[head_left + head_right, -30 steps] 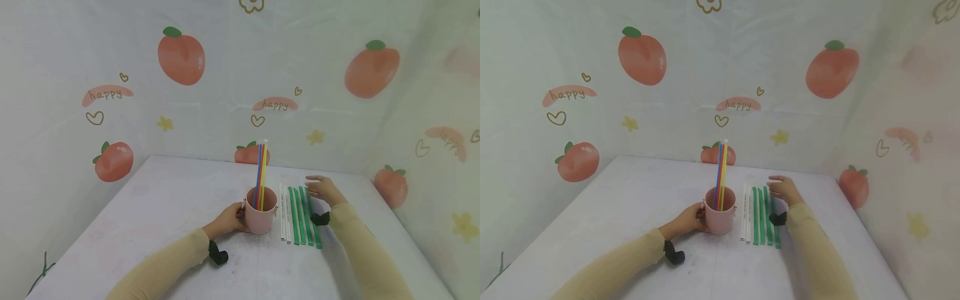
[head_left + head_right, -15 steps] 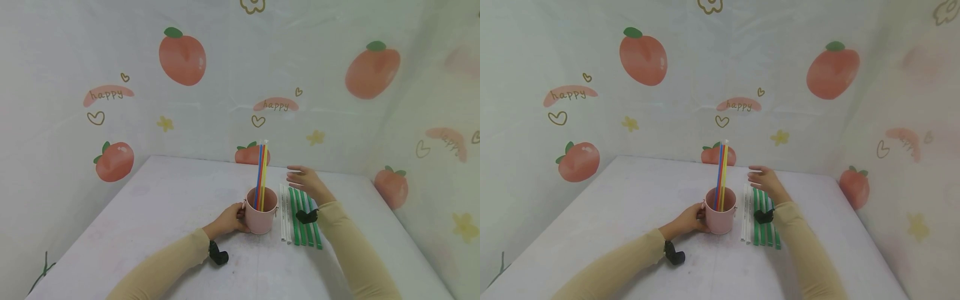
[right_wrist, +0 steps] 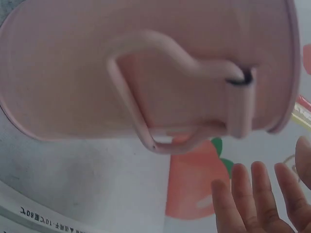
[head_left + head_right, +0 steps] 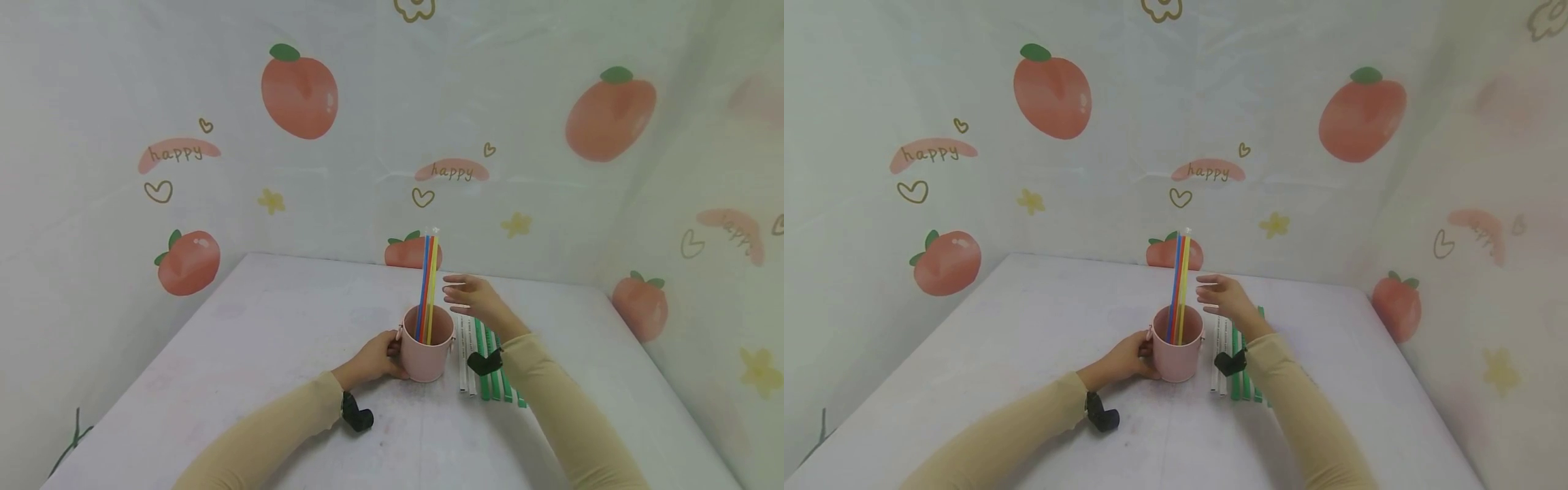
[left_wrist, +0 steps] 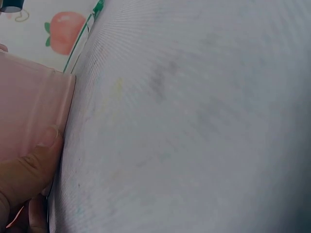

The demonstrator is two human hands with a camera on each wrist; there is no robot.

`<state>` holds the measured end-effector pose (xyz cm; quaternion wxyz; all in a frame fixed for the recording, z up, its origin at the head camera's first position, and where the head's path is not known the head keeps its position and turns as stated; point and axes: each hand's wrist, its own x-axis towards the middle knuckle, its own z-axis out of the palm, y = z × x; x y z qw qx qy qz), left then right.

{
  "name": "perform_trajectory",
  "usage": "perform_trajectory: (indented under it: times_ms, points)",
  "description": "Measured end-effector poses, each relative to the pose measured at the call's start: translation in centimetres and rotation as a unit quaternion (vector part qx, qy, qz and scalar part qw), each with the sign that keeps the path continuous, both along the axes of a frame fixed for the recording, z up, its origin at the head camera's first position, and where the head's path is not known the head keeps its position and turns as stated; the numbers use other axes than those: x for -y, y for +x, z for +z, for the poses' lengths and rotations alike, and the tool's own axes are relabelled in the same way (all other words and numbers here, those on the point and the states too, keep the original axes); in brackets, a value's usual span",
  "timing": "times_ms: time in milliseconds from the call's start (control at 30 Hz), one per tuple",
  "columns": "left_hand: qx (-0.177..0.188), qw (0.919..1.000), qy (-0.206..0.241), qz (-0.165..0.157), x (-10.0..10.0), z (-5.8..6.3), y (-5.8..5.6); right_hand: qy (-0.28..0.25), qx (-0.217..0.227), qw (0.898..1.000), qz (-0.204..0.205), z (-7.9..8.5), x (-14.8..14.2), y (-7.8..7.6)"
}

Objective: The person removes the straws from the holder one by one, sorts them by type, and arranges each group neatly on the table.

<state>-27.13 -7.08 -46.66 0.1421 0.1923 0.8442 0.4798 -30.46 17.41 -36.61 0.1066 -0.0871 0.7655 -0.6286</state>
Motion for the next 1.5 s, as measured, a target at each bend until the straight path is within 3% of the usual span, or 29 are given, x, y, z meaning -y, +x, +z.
perform_trajectory:
  times_ms: [833,1000,1267,1500]
  points:
    - [0.009,0.9999,0.005,0.003,0.0,0.4,0.2,0.051,-0.030,0.998,-0.025,-0.3,2.5,0.5]
    - [-0.010,0.9999,0.006,-0.012,0.1,0.5,0.2,0.054,-0.037,0.997,-0.028,-0.5,2.6,0.3]
    - [0.001,1.0000,0.008,0.002,-0.1,0.2,0.0,0.041,-0.041,0.998,-0.038,-0.3,2.7,0.5]
    - [0.003,1.0000,0.005,0.004,-0.1,0.2,0.1,-0.001,-0.038,0.998,-0.045,0.3,2.5,0.6]
